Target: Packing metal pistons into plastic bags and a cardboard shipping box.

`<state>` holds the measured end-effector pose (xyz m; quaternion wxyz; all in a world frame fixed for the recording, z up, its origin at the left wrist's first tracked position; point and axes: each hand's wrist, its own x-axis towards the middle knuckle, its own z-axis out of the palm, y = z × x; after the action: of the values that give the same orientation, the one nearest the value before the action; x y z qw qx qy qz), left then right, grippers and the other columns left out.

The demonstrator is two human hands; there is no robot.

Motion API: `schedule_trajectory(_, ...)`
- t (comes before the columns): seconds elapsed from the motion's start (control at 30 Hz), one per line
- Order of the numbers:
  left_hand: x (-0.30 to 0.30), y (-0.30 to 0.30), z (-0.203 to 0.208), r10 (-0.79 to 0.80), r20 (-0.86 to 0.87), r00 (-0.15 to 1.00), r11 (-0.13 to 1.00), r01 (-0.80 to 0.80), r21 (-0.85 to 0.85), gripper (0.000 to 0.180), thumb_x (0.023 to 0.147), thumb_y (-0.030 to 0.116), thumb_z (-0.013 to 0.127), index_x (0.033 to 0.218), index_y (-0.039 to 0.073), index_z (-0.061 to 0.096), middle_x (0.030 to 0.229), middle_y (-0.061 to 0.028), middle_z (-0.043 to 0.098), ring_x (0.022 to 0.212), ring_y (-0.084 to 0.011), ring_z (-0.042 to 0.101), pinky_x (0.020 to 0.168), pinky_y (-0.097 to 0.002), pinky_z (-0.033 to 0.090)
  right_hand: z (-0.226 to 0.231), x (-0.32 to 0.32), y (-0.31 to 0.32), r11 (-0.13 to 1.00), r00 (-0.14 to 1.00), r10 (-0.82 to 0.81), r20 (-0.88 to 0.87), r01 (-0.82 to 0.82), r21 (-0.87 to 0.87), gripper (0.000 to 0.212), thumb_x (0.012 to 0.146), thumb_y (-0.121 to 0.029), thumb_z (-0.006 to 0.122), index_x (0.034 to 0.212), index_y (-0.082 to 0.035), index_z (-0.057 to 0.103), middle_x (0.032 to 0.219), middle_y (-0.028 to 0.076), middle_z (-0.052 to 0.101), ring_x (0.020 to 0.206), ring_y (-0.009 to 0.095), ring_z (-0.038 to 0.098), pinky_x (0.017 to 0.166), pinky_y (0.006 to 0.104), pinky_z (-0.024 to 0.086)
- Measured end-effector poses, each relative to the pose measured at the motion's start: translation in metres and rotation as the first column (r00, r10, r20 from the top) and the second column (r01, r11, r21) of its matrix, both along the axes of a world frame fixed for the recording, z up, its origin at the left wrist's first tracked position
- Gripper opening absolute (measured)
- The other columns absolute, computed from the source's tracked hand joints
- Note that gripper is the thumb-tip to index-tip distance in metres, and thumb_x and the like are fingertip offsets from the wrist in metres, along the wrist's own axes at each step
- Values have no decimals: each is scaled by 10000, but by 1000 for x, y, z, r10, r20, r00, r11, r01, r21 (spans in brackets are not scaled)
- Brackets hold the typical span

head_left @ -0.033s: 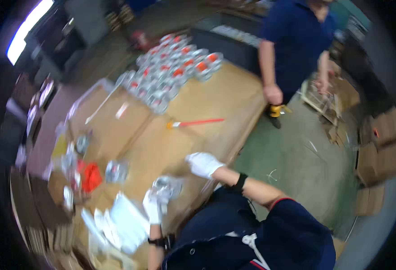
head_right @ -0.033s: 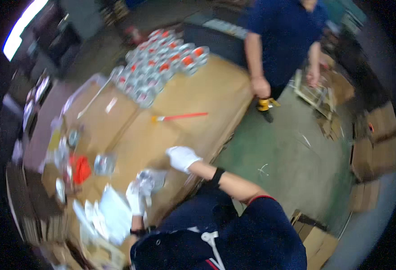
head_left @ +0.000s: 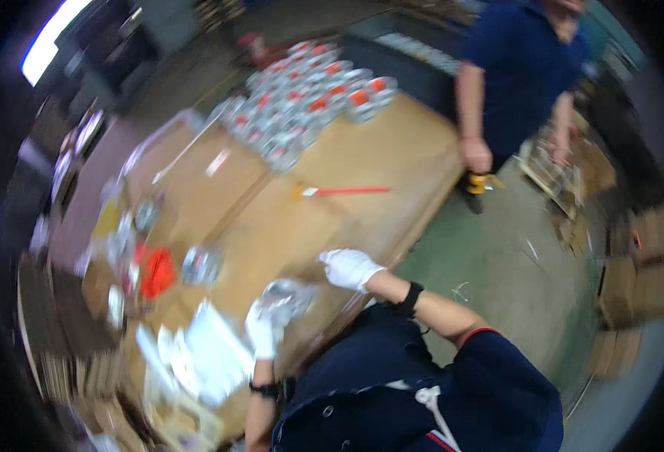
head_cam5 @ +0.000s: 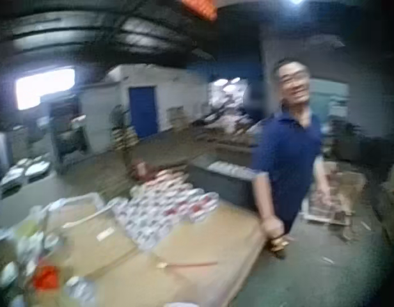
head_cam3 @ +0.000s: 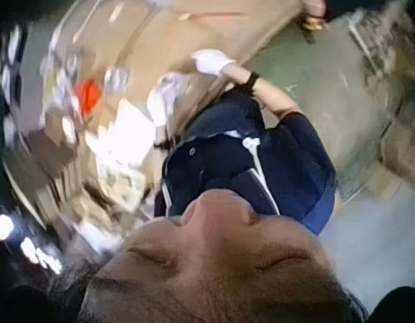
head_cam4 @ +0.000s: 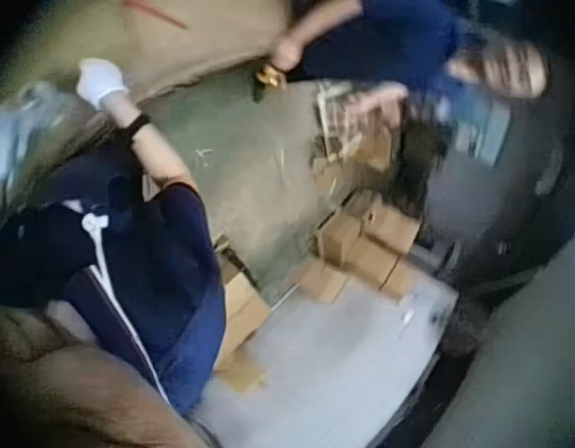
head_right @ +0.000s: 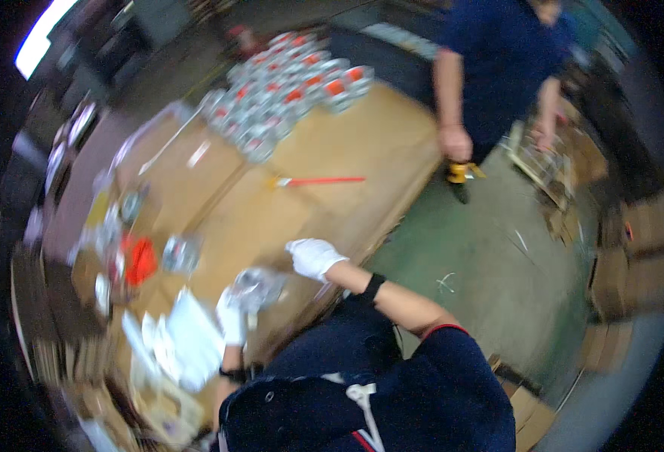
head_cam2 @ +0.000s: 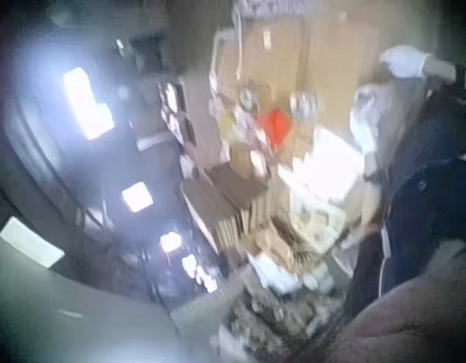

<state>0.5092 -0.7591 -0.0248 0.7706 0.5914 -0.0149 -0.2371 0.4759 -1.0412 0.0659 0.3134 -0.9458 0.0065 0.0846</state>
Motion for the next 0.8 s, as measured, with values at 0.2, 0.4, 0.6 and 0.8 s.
schedule_trajectory(0.2, -12, -60, 44, -223, 694, 685, 687, -395, 610, 228, 902, 94, 479, 1112, 22, 530, 1103, -207, 587, 1039, -316, 568, 874, -389, 481, 8, 31, 89, 959, 973, 84, -213, -137, -246, 355, 879, -370, 453, 837, -121, 702, 897, 151, 689, 820, 346, 665, 735, 453, 529)
schedule_trajectory(0.4, -37, -44, 31, -615, 635, 468, 456, -445, 770, 248, 837, 134, 535, 1043, 1, 579, 1044, -165, 595, 1002, -305, 573, 899, -394, 464, 7, 33, 40, 900, 866, 113, -486, 118, 419, 248, 872, -245, 556, 1023, -109, 699, 680, 95, 665, 513, 189, 621, 473, 317, 487)
schedule_trajectory(0.6, 20, -56, 23, -698, 641, 320, 331, -649, 685, 196, 753, 86, 502, 908, 43, 615, 760, -139, 623, 716, -258, 626, 739, -407, 509, 7, 55, 3, 836, 898, -115, -424, 318, 447, 284, 889, -210, 547, 1126, -93, 652, 627, 68, 642, 456, 124, 582, 433, 256, 457)
schedule_trajectory(0.8, 94, -32, 47, -527, 517, 674, 164, -517, 840, 239, 801, 208, 587, 983, 56, 616, 881, -119, 637, 843, -306, 593, 744, -415, 475, 8, 60, -38, 894, 912, -198, -359, 318, 316, 234, 878, -205, 570, 1050, -81, 669, 635, 58, 646, 496, 118, 601, 464, 258, 468)
